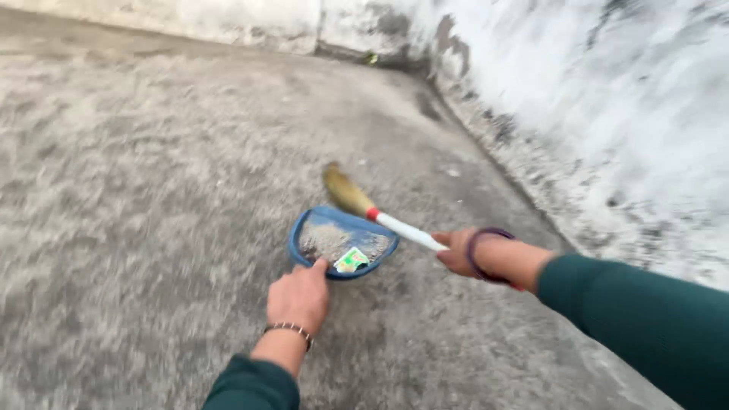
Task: Sweeping dust and debris into a dustpan on a concrete rooftop.
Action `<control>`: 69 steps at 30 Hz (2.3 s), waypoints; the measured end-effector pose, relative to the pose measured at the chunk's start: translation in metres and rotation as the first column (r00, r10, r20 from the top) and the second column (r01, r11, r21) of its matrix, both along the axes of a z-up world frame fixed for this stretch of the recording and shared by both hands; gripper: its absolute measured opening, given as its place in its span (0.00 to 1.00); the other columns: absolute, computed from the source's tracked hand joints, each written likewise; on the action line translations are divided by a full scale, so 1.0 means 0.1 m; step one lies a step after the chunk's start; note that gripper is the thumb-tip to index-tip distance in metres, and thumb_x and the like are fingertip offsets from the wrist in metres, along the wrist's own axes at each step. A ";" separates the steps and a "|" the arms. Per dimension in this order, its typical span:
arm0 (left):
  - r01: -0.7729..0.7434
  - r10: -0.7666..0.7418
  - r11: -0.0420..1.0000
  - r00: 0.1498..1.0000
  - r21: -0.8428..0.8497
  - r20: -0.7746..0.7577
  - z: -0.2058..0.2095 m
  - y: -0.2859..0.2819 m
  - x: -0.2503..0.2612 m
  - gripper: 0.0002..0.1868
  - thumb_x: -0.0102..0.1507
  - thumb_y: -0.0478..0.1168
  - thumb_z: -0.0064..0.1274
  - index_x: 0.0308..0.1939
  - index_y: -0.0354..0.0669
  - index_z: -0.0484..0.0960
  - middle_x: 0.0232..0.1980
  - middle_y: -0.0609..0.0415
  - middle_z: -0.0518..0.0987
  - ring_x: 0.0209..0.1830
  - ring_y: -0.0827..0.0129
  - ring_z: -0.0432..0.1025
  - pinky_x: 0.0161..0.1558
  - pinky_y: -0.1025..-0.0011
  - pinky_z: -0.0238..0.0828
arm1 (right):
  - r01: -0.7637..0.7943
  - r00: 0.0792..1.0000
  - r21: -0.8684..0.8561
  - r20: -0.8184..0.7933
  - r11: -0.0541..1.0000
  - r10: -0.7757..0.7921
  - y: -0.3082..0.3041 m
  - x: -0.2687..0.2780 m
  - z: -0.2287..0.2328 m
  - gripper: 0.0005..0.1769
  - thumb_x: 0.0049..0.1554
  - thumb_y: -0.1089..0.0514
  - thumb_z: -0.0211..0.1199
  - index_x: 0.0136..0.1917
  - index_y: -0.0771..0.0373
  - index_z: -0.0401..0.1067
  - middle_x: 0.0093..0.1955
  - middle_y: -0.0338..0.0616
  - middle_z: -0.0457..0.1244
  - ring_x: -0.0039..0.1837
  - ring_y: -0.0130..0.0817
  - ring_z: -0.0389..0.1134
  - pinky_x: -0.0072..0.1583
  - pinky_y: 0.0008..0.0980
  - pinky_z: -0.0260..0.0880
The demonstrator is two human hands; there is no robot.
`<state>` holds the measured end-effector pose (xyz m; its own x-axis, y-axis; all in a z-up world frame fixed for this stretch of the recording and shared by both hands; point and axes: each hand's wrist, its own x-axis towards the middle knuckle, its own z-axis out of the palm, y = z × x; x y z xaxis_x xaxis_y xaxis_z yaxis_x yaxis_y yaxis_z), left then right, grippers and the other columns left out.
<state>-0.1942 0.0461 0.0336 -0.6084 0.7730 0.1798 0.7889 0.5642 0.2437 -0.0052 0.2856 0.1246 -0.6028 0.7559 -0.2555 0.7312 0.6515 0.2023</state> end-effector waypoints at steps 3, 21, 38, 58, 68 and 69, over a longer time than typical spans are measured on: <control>-0.028 0.034 0.998 0.994 -0.053 0.106 0.42 -0.23 0.17 0.22 0.68 0.39 0.37 0.65 0.62 0.74 0.51 0.43 0.81 0.49 0.50 0.79 0.50 0.54 0.76 | -0.122 0.986 -0.048 0.106 0.991 0.127 -0.32 -0.23 0.59 0.30 0.61 0.47 0.53 0.76 0.43 0.63 0.61 0.44 0.70 0.59 0.44 0.72 0.59 0.47 0.72; 0.035 0.012 0.916 0.993 -0.399 0.116 -0.41 0.79 -0.17 0.22 0.70 0.49 0.36 0.68 0.79 0.66 0.55 0.51 0.78 0.51 0.54 0.80 0.53 0.53 0.77 | 0.073 0.881 -0.280 -0.432 0.957 -0.194 0.66 0.83 -0.17 0.35 0.64 0.42 0.50 0.83 0.34 0.49 0.56 0.52 0.70 0.52 0.51 0.71 0.55 0.47 0.72; 0.152 -0.119 0.915 0.987 -0.374 0.110 -0.81 1.68 0.22 0.25 0.68 0.41 0.36 0.68 0.69 0.70 0.56 0.49 0.81 0.53 0.55 0.80 0.54 0.58 0.78 | 0.081 0.833 -0.403 -0.476 0.912 -0.284 0.90 2.87 -2.23 0.43 0.57 0.38 0.57 0.82 0.25 0.44 0.52 0.36 0.71 0.46 0.25 0.77 0.50 0.32 0.79; 0.146 -0.109 0.879 0.988 -0.454 0.108 -0.72 1.60 0.07 0.25 0.69 0.40 0.37 0.67 0.74 0.71 0.56 0.52 0.82 0.56 0.61 0.80 0.57 0.62 0.78 | 0.529 0.696 -0.443 -0.262 0.724 -0.668 1.24 5.03 -3.00 0.38 0.62 0.37 0.52 0.83 0.27 0.46 0.59 0.42 0.70 0.42 0.30 0.73 0.47 0.31 0.81; 0.119 -0.083 0.885 0.992 -0.451 0.098 -0.57 1.63 0.14 0.24 0.70 0.40 0.36 0.67 0.75 0.71 0.55 0.52 0.82 0.56 0.60 0.79 0.56 0.62 0.79 | 0.602 0.662 -0.371 -0.264 0.707 -0.702 1.19 4.07 -1.43 0.37 0.64 0.38 0.49 0.84 0.30 0.45 0.56 0.40 0.69 0.43 0.35 0.72 0.49 0.37 0.79; 0.121 -0.080 0.880 0.991 -0.460 0.109 -0.56 1.64 0.15 0.25 0.70 0.41 0.36 0.68 0.74 0.70 0.56 0.51 0.81 0.56 0.59 0.79 0.56 0.62 0.79 | 0.610 0.657 -0.364 -0.265 0.704 -0.706 1.03 3.71 -1.40 0.36 0.64 0.38 0.48 0.84 0.31 0.45 0.56 0.40 0.69 0.43 0.35 0.72 0.49 0.37 0.79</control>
<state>-0.1794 0.2102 -0.0221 -0.5197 0.8127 -0.2635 0.8357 0.5477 0.0411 0.3657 0.3882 -0.0156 -0.0478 0.9380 -0.3434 0.9674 -0.0421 -0.2499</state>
